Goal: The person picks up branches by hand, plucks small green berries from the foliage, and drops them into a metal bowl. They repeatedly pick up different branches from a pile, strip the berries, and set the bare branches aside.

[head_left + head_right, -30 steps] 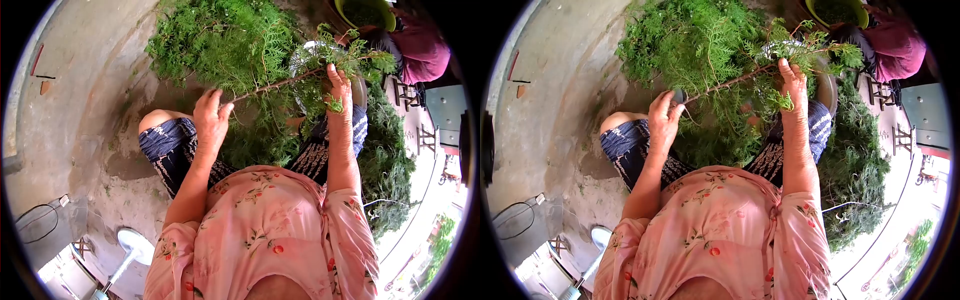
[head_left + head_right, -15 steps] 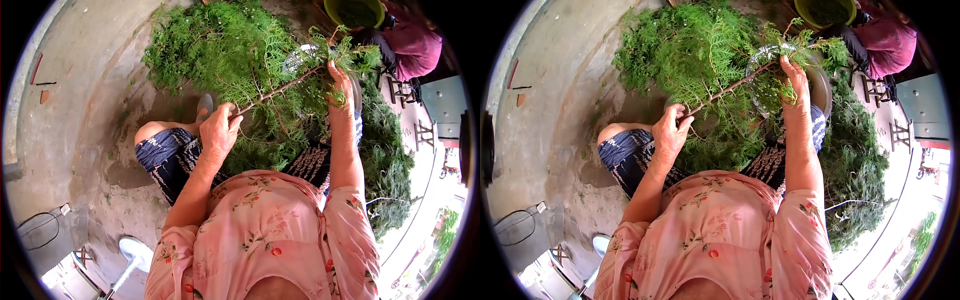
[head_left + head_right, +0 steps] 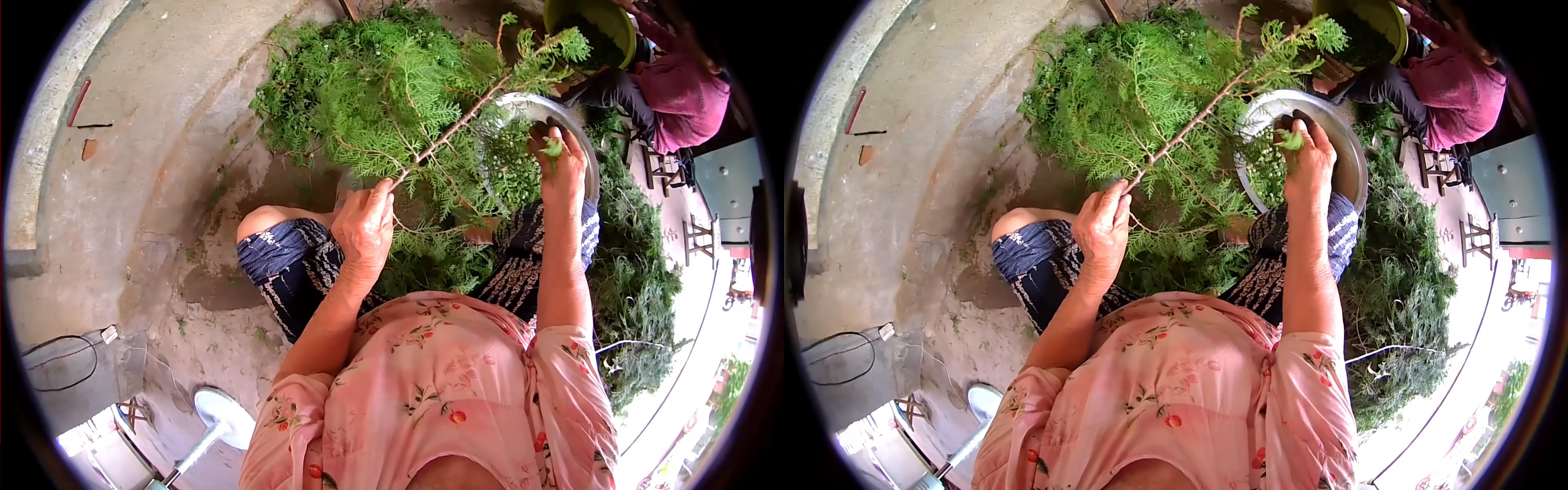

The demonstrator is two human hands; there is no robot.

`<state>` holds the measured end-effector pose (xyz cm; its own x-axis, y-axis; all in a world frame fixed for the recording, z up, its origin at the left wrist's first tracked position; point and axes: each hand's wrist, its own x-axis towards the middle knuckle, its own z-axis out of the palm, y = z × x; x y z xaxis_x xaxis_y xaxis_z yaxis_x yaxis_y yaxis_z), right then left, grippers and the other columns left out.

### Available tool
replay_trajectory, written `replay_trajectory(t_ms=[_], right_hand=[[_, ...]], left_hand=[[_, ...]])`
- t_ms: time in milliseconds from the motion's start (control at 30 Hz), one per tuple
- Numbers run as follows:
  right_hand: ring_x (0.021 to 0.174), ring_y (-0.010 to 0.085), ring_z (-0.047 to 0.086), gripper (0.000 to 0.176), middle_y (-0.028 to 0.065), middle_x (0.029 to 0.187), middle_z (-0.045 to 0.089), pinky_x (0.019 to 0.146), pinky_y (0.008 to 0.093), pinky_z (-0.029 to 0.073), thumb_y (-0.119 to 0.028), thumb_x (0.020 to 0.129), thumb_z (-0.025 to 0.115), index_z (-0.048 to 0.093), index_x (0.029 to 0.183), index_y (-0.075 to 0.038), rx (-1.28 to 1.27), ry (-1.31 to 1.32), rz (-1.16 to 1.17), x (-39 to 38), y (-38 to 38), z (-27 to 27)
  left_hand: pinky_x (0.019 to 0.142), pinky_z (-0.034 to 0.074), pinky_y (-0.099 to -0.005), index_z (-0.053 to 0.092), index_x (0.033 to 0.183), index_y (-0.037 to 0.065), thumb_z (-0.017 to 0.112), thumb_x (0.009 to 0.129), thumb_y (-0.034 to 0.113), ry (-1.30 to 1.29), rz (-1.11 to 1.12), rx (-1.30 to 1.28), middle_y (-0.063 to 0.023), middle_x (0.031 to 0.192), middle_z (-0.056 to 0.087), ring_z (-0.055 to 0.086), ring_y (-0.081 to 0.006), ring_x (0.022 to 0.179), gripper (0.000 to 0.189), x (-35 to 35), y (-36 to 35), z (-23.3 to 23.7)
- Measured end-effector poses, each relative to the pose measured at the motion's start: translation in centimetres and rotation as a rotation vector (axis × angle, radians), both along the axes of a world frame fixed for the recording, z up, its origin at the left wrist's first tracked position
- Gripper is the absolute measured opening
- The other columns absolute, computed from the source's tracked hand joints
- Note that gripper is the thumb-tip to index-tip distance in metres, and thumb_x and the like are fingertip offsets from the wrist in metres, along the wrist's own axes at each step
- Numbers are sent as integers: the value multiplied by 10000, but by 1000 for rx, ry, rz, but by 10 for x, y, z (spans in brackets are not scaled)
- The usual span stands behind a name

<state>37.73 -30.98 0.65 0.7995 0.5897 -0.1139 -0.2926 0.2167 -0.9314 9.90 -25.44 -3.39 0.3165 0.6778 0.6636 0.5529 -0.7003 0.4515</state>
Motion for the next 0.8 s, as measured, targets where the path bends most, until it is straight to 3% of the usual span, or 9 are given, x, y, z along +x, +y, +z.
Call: replay_trajectory(t_ms=[67, 267, 333, 400, 467, 533, 600, 633, 800], right_hand=[[838, 180, 604, 249, 123, 1024, 565, 711, 291, 518, -64, 865, 517, 520, 1095, 32, 42, -20, -67, 2, -5, -5], [792, 203, 604, 220, 123, 957, 577, 701, 305, 529, -29, 862, 501, 522, 1065, 53, 79, -29, -88, -10, -24, -26], [762, 192, 602, 216, 116, 905, 584, 684, 296, 527, -47, 863, 514, 528, 1057, 47, 17, 3, -77, -20, -26, -30], [736, 179, 595, 208, 101, 874, 586, 678, 294, 525, -52, 866, 513, 531, 1048, 46, -49, 44, -113, -32, -23, -37], [700, 153, 581, 170, 65, 829, 594, 664, 262, 508, -43, 864, 509, 553, 1010, 31, -109, 63, 6, -50, -22, -41], [701, 138, 582, 167, 56, 825, 607, 660, 247, 500, -47, 857, 520, 572, 1004, 12, -250, 171, 134, -77, -18, -27], [719, 126, 583, 168, 57, 837, 622, 666, 262, 502, -69, 851, 536, 588, 993, 5, -262, 105, 349, -92, -18, -41], [640, 118, 609, 175, 63, 800, 635, 462, 204, 428, -95, 861, 522, 578, 992, 7, -295, -20, 398, -103, -16, -45], [775, 138, 591, 254, 84, 879, 620, 737, 258, 474, -121, 859, 540, 562, 1029, 67, -368, -71, 799, -134, -17, -50]], left_hand=[[519, 460, -291, 646, 922, 69, 675, 691, 11, -22, 59, -124, -81, 716, 588, 579, -221, 593, 240, -1, 1, 0], [512, 425, -214, 613, 1020, 2, 639, 785, 42, -363, -20, -361, -29, 767, 614, 536, -80, 598, 240, 2, 13, -22], [503, 415, -216, 616, 1020, 12, 632, 794, 52, -804, -113, -917, 0, 745, 591, 521, -73, 592, 231, 3, 11, -6], [450, 371, -177, 583, 1058, 7, 608, 818, 89, -836, -121, -1056, -11, 689, 565, 458, -40, 517, 255, 3, 18, -2], [439, 367, -193, 595, 979, 30, 592, 834, 133, -980, -54, -1309, -13, 676, 548, 456, -57, 500, 178, 2, 20, 9], [432, 376, -233, 570, 922, 74, 566, 852, 207, -1223, -384, -1423, -20, 660, 515, 453, -104, 487, 150, -4, 25, 1], [442, 370, -247, 552, 958, 75, 530, 872, 226, -1357, -503, -1476, -26, 655, 500, 445, -114, 501, 175, -6, 30, -15], [456, 358, -252, 542, 995, 65, 489, 891, 233, -1388, -627, -1597, -27, 665, 482, 420, -115, 508, 204, -9, 33, -17], [482, 351, -259, 538, 1039, 52, 442, 912, 222, -1473, -798, -1705, -16, 668, 448, 376, -113, 509, 233, -7, 31, -24]])
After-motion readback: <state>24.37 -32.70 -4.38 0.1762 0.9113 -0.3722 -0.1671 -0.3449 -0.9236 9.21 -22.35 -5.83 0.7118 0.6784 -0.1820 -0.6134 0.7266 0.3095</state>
